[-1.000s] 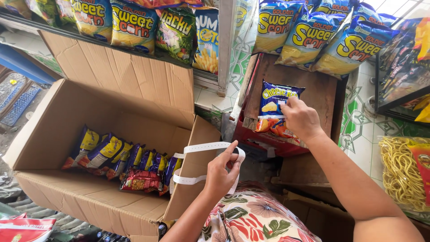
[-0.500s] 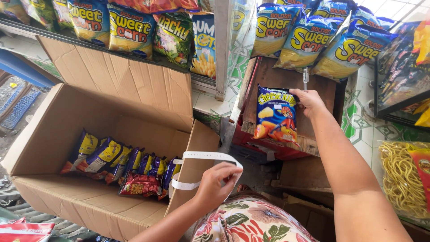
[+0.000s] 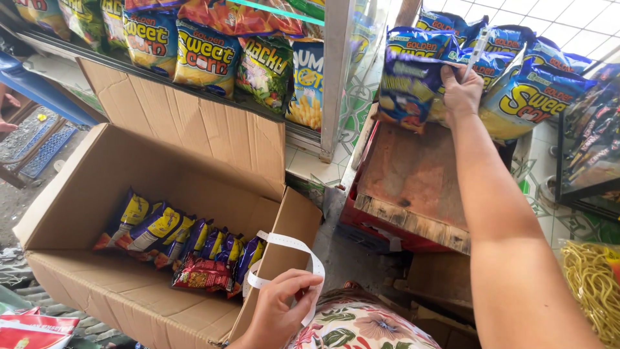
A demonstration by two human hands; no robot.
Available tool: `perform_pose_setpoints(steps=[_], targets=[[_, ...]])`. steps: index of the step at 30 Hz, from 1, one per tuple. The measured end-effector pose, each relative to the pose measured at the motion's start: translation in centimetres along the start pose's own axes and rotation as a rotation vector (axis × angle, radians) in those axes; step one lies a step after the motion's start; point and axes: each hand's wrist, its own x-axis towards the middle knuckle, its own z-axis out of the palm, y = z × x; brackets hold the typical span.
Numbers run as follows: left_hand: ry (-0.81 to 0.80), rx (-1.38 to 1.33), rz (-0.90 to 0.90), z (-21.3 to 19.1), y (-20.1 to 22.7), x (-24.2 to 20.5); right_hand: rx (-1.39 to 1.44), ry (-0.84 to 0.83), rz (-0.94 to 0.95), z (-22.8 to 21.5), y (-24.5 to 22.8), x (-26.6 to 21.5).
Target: The person takes snack bags out of a cardboard box, measures each bag with a white paper measuring strip, marks the strip with a pen, and places the measured bags on the store shelf. They repeat this for multiple bags, occasionally reaching into the box to retrieve the next one.
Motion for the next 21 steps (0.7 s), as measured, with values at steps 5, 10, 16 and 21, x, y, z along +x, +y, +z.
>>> perform_pose_setpoints(steps=[5, 10, 16, 21], targets=[[0.111, -0.080, -0.112, 0.7, -2.1, -0.9, -0.215, 0.117, -0.092, 1.8, -2.9, -2.9], [0.211, -0.280, -0.221, 2.0, -5.7, -2.5, -0.416, 0.231, -0.380, 2.0, -2.8, -9.8], [0.327, -0.417, -0.167, 2.6, -6.1, -3.7, -0.684, 0.022, -0.313, 2.4, -0.5, -14.1], [0.346, -0.395, -0.095, 2.4, -5.1, -4.9, -0.083, -0.205, -0.147, 8.5, -5.9, -23.6]])
